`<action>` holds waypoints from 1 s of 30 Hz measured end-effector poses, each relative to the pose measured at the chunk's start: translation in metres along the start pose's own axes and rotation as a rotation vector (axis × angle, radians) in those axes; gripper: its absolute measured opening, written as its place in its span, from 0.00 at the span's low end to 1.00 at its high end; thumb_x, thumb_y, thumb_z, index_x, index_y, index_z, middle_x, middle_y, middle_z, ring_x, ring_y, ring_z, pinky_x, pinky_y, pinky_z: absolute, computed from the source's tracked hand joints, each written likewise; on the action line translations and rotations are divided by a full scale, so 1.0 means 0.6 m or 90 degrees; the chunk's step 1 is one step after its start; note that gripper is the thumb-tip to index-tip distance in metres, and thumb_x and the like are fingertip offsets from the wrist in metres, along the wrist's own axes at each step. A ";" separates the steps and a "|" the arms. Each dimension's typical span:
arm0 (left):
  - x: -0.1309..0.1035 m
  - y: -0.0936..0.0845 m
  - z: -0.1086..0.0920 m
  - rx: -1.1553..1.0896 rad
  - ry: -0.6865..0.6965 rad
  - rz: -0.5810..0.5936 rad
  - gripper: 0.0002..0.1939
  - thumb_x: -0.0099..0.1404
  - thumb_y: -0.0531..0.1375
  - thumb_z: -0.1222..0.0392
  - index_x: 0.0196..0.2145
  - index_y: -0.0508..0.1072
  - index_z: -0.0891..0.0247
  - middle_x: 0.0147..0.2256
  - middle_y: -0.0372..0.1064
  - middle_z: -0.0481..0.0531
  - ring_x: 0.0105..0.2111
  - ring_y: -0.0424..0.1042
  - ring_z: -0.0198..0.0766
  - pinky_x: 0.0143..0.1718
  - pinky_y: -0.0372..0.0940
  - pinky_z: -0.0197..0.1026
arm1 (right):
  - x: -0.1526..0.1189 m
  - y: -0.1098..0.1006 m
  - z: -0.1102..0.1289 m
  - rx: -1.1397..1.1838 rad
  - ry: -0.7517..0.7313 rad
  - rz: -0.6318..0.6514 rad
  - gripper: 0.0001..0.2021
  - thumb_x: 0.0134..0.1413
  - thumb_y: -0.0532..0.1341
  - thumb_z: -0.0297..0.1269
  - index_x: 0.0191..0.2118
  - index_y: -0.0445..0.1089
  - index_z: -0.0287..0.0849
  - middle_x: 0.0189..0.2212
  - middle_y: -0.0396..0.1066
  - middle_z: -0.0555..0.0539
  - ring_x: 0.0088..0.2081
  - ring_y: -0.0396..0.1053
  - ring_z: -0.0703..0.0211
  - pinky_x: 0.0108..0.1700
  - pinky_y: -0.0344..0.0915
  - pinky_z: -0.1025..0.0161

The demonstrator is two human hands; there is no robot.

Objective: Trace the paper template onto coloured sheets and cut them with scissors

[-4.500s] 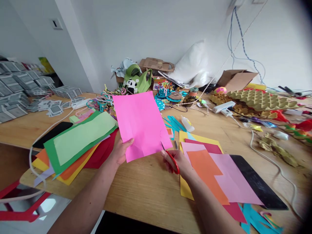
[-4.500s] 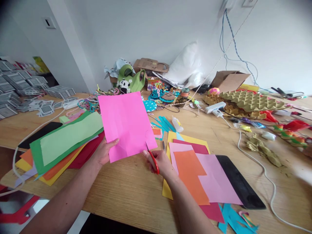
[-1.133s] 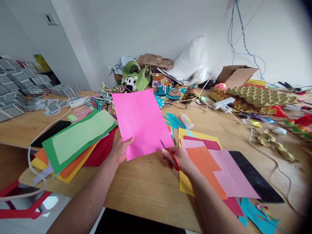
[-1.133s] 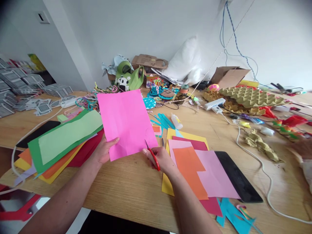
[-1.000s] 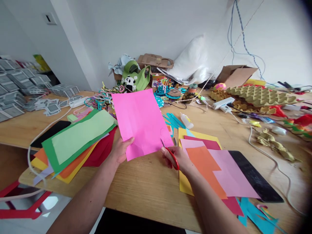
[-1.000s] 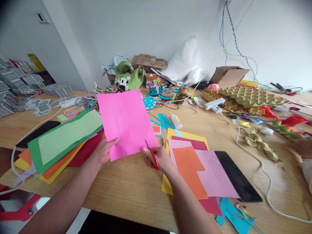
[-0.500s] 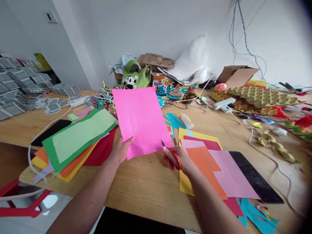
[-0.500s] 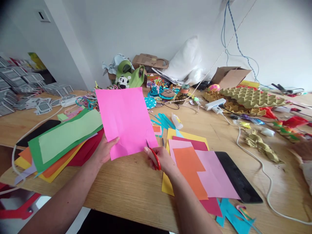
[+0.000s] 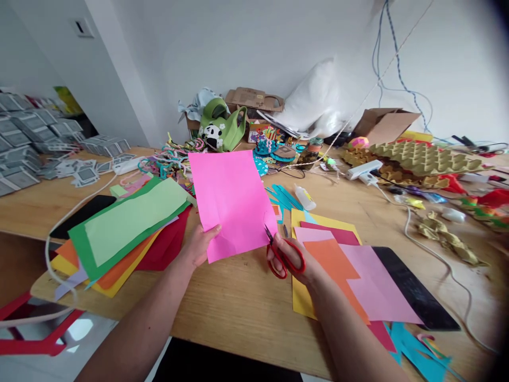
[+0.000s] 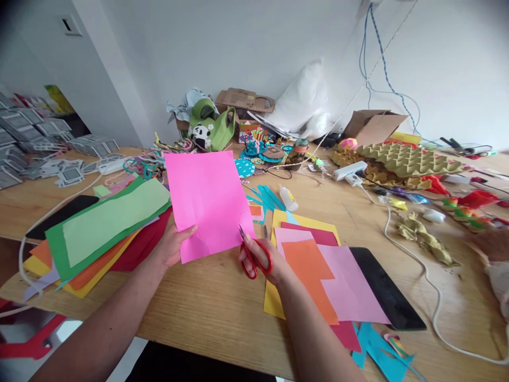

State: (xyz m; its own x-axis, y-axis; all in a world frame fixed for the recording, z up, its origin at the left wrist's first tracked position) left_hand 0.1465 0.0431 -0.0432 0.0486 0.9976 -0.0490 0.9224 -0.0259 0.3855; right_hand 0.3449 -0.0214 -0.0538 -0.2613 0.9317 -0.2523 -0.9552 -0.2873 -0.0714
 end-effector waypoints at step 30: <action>0.001 -0.004 0.008 -0.015 -0.024 -0.003 0.26 0.45 0.72 0.61 0.44 0.73 0.63 0.39 0.76 0.57 0.40 0.74 0.47 0.44 0.69 0.48 | 0.000 -0.034 -0.013 -0.149 0.060 -0.181 0.26 0.45 0.62 0.61 0.17 0.62 0.42 0.08 0.59 0.53 0.10 0.56 0.67 0.13 0.51 0.69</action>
State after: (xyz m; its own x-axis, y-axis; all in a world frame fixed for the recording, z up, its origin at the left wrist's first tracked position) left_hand 0.1461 0.0436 -0.0487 0.0587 0.9946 -0.0854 0.9133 -0.0190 0.4068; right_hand 0.3657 -0.0173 -0.0596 0.0331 0.9603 -0.2770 -0.9273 -0.0739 -0.3669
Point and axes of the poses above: each hand's wrist, its own x-axis towards the middle knuckle, its own y-axis out of the palm, z = x × y, the point moved 10 cm from there along x, towards the middle knuckle
